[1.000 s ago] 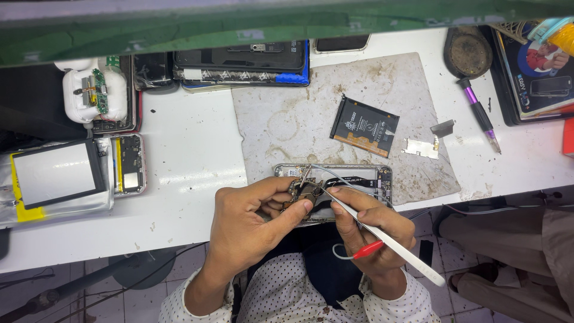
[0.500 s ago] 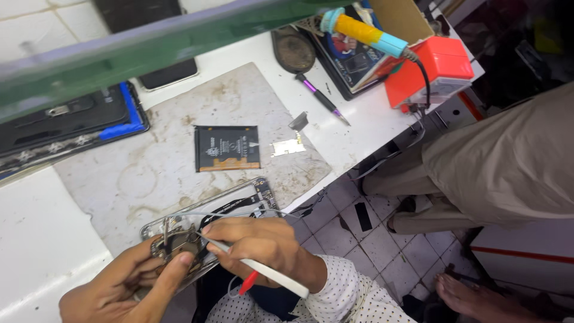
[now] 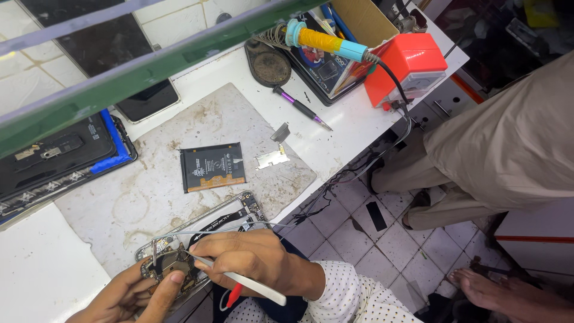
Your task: The person uses tweezers and a soldering iron to manipulate and solder components on a smartphone motherboard. They connect a power cable to test the board, then place the motherboard into a phone chassis and attach the screen assembly.
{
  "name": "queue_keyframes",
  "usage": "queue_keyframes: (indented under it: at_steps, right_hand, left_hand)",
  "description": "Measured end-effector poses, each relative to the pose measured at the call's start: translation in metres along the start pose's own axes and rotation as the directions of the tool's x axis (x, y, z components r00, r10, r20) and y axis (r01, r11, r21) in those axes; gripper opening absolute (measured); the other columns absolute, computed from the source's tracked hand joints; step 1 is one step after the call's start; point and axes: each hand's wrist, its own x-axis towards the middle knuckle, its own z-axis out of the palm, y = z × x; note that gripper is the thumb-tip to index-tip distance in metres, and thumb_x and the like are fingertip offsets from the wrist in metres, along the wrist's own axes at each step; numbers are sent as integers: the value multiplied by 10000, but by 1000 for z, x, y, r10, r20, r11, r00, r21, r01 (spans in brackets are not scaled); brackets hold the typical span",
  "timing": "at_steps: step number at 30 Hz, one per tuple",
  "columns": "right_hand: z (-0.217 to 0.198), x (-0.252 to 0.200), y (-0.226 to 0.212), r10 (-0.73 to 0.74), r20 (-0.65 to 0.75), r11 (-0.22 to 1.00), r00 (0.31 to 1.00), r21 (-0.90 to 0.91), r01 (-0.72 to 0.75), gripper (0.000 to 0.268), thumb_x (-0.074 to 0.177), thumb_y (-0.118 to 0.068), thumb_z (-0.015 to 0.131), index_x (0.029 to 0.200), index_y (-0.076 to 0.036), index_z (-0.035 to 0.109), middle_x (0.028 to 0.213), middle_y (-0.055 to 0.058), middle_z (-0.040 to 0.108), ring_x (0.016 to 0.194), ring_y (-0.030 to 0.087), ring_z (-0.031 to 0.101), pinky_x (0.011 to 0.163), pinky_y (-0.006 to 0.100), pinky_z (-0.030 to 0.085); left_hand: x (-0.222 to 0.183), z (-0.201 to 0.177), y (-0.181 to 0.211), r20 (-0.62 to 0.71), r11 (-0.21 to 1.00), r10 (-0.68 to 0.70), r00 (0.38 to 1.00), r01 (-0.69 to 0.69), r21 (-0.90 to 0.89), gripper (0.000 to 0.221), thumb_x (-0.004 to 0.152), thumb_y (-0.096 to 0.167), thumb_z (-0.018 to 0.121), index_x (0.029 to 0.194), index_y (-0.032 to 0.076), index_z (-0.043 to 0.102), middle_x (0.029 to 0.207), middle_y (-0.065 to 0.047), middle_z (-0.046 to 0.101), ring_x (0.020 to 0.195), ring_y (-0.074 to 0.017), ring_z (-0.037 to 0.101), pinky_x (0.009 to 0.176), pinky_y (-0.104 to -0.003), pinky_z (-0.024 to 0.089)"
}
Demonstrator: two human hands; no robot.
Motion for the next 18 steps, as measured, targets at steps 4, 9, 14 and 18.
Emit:
queue_keyframes:
  at_steps: [4,9,14,18]
  right_hand:
    - [0,3,-1,-15,-8,1000,1000,-12,15,390,1024,-14,754,1199,-68,410,1132,186,721,1006,307,785,754,347,687]
    - [-3,2,-2,1,13,1000,1000,0,-1,414,1009,-21,763,1212,-82,407,1137,183,722,1016,306,786,768,346,687]
    - [-1,0,0,-6,4,1000,1000,1,6,428,1023,-17,765,1236,-92,401,1144,173,719,1034,306,783,781,351,687]
    - [0,0,1,-13,-1,1000,1000,-8,13,429,1033,-15,766,1238,-91,397,1150,171,717,1041,302,780,780,349,686]
  left_hand:
    - [2,-2,-2,15,999,0,1000,1,-40,324,844,22,754,1157,-39,697,954,-169,783,848,-187,769,776,-301,621]
    - [7,-4,-3,33,988,-150,988,148,49,309,844,47,766,1142,-24,725,912,-176,798,814,-205,777,674,-304,608]
    - [6,-5,-3,43,989,-147,988,146,35,314,845,56,763,1146,-24,721,913,-166,798,843,-197,779,678,-306,610]
    - [6,-5,-5,49,993,-119,992,119,12,318,846,61,763,1147,-30,715,916,-165,799,845,-190,777,688,-302,610]
